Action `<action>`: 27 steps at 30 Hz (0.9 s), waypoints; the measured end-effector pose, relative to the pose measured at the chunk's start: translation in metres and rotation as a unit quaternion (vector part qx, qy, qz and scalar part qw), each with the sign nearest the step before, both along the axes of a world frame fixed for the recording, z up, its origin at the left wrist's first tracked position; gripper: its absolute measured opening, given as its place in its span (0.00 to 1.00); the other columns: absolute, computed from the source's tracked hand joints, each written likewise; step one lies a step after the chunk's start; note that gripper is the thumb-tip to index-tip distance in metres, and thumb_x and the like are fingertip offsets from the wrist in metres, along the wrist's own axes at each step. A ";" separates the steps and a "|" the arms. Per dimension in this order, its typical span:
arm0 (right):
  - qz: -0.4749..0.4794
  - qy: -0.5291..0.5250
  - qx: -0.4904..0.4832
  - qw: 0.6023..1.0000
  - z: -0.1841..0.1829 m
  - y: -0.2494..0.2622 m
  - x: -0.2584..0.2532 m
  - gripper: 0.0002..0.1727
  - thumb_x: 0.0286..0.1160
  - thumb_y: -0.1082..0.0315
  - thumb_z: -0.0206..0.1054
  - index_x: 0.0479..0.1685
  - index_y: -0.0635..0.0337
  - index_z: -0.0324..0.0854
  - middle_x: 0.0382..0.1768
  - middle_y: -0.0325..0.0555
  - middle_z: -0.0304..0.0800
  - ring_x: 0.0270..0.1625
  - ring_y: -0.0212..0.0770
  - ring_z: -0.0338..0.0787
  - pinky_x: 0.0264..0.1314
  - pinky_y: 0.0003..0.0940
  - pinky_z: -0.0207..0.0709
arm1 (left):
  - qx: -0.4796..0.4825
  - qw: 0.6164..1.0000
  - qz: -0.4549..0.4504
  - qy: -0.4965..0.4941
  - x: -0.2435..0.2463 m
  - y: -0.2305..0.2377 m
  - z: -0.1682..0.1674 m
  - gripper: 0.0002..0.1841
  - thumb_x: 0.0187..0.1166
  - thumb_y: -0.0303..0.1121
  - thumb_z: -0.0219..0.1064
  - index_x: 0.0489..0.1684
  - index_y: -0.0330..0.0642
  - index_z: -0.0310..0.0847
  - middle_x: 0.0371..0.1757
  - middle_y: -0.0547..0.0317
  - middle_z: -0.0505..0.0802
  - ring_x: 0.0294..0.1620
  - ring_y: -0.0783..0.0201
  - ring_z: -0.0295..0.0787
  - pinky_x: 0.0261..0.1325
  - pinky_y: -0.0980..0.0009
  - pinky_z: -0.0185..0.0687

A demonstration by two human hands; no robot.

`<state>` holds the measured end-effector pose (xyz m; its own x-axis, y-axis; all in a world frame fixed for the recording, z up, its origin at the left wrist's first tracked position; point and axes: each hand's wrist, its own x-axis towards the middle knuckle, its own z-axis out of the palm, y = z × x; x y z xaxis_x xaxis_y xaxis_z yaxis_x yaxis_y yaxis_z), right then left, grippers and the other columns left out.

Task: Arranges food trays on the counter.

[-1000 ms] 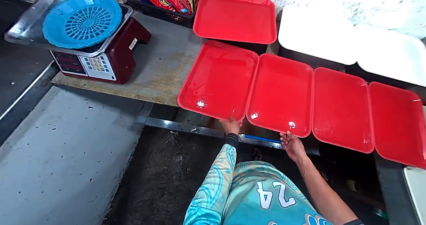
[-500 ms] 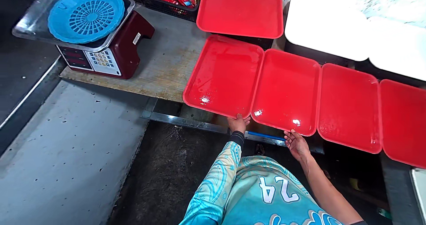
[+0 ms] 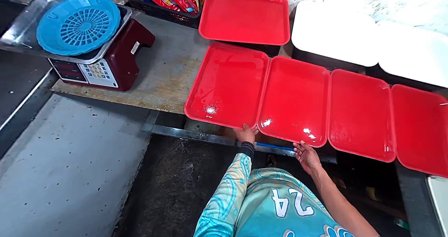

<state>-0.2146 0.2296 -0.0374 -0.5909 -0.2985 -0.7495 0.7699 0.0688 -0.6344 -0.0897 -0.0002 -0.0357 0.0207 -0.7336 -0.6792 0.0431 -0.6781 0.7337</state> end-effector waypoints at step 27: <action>0.164 -0.027 -0.019 0.986 -0.009 0.034 -0.027 0.24 0.96 0.50 0.45 0.64 0.59 0.77 0.44 0.49 0.96 0.36 0.39 0.93 0.32 0.31 0.84 | 0.050 0.925 -0.343 -0.157 0.071 0.007 0.023 0.36 0.91 0.61 0.46 0.66 0.29 0.72 0.36 0.41 0.94 0.33 0.50 0.95 0.40 0.54 0.91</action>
